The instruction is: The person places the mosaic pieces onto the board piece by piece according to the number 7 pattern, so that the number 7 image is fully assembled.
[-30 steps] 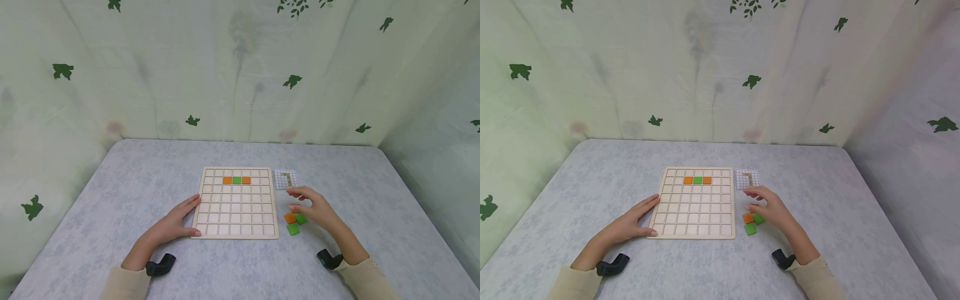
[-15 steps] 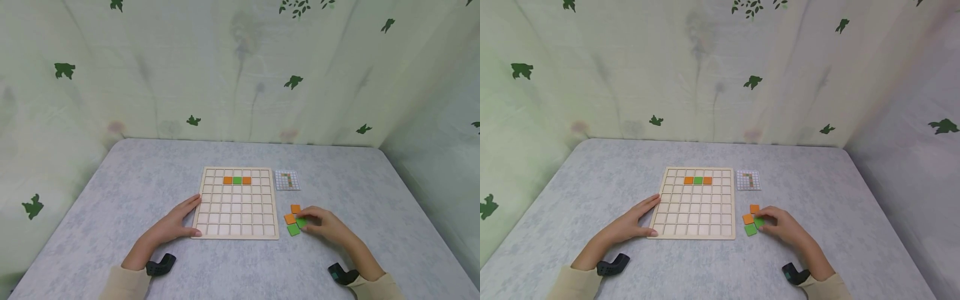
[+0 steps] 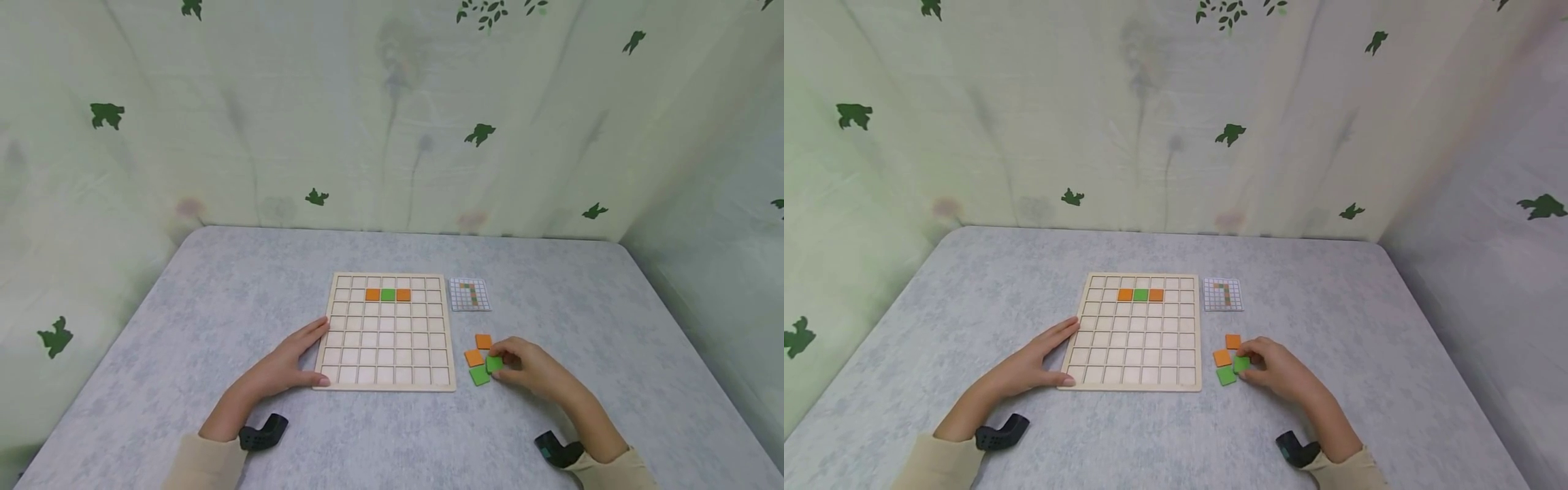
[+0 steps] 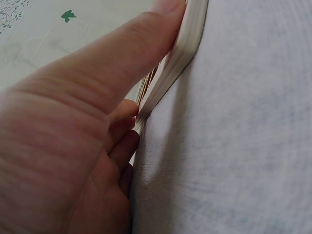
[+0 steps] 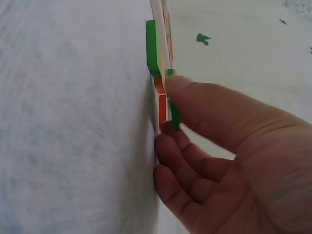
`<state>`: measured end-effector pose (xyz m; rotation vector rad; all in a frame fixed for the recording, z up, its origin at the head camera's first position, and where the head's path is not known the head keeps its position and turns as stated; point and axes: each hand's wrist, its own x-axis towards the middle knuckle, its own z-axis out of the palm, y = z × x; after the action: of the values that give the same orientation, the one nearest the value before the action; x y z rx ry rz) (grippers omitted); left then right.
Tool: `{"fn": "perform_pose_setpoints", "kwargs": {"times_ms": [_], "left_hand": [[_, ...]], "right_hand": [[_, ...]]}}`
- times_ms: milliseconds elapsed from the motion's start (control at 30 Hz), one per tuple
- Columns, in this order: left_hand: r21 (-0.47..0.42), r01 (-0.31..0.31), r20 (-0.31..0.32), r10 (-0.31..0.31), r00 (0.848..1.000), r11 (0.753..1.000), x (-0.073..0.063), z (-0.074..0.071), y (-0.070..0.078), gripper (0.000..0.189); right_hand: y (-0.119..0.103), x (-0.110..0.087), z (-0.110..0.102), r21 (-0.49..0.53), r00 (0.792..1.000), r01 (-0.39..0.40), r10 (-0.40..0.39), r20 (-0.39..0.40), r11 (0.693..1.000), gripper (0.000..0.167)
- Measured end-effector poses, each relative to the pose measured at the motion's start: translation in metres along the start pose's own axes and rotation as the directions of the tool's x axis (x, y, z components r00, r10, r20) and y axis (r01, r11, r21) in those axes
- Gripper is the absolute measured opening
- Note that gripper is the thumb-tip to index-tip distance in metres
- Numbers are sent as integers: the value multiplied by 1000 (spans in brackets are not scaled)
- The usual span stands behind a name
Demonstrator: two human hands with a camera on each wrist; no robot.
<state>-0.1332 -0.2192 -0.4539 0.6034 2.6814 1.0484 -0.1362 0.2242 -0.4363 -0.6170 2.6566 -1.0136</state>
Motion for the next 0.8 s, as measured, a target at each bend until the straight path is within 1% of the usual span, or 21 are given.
{"fn": "perform_pose_setpoints", "kwargs": {"times_ms": [100,200,333,533,633,700,767,800], "left_hand": [[-1,-3,-1,3,1000,1000,0,1,0,102],[5,-8,-3,8,1000,1000,0,1,0,102],[12,-2,-2,2,1000,1000,0,1,0,101],[6,-2,-6,2,1000,1000,0,1,0,101],[1,-5,-3,5,1000,1000,0,1,1,101],[-1,-6,-2,6,1000,1000,0,0,1,101],[4,-7,-5,7,1000,1000,0,0,1,101],[5,-7,-6,7,1000,1000,0,0,1,101]], "right_hand": [[-6,1,-4,20,1000,18,-18,-17,1000,30],[-14,5,-8,25,996,77,-75,-51,997,30],[-26,18,-11,37,982,165,-160,-100,986,30],[-51,50,-12,55,962,239,-229,-148,969,31],[-63,68,-8,62,940,289,-270,-210,955,31],[-70,81,-4,90,922,321,-289,-259,943,31],[-75,95,2,126,909,341,-292,-299,932,31],[-77,101,6,143,906,344,-287,-311,928,31]]}}
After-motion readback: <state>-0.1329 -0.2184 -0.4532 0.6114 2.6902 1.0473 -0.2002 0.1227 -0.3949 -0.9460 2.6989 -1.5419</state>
